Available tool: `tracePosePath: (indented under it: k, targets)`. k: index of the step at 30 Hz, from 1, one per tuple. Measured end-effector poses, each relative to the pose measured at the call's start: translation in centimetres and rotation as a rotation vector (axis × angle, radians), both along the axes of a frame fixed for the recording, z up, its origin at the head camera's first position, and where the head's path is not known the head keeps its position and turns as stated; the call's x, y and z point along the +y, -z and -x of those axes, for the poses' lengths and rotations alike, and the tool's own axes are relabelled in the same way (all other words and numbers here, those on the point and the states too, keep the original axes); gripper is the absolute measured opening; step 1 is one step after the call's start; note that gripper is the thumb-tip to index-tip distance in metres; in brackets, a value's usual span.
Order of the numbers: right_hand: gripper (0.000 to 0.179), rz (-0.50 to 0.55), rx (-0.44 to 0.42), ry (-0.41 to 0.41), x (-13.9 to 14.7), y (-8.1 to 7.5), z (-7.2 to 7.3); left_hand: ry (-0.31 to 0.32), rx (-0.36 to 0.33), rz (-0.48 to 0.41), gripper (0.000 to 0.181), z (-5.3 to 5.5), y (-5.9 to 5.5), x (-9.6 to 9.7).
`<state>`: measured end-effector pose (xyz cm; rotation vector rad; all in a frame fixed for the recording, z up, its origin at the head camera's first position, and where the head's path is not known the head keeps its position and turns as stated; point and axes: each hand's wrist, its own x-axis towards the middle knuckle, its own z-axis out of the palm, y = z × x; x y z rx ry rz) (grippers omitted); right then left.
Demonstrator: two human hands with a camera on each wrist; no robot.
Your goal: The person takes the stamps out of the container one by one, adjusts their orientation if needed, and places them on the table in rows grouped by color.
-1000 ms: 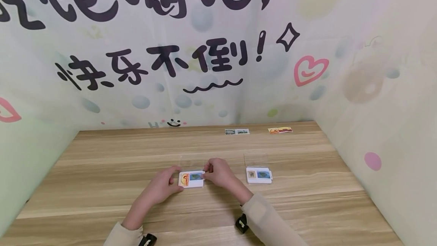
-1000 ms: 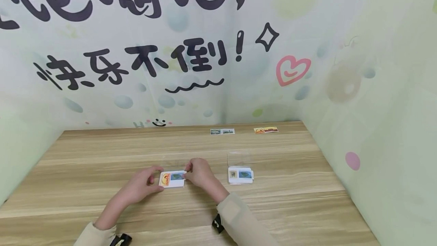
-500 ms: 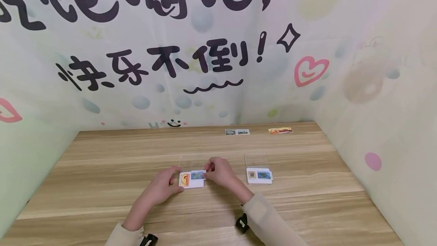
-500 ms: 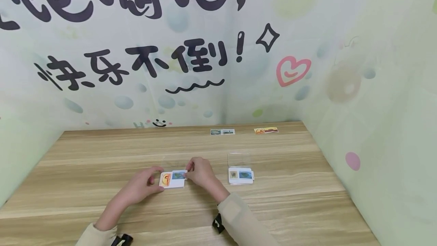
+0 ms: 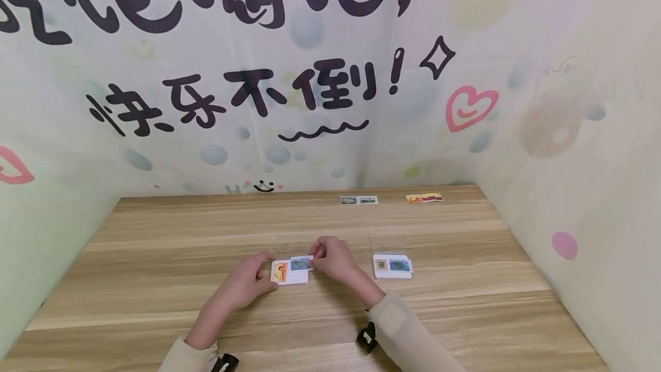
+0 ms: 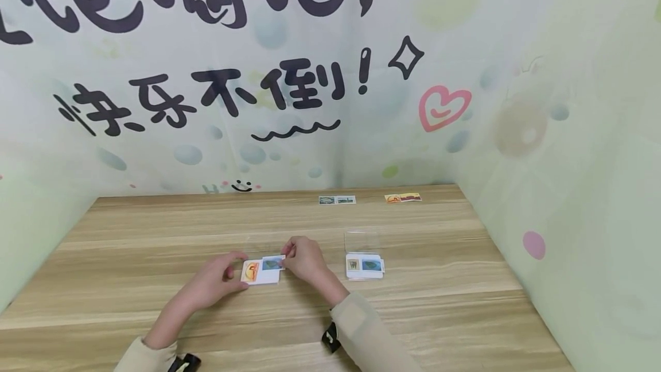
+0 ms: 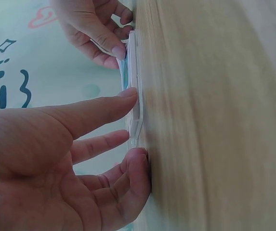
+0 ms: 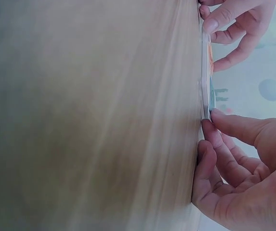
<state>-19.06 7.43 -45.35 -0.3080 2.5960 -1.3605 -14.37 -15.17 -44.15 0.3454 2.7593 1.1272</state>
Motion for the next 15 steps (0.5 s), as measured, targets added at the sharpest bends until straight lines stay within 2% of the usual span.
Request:
tracePosePath:
  k: [15]
  targets:
    - [0.012, -0.007, -0.01, -0.011, -0.07, -0.06, 0.05, -0.005, -0.004, 0.009, 0.048, -0.03, 0.07, -0.12]
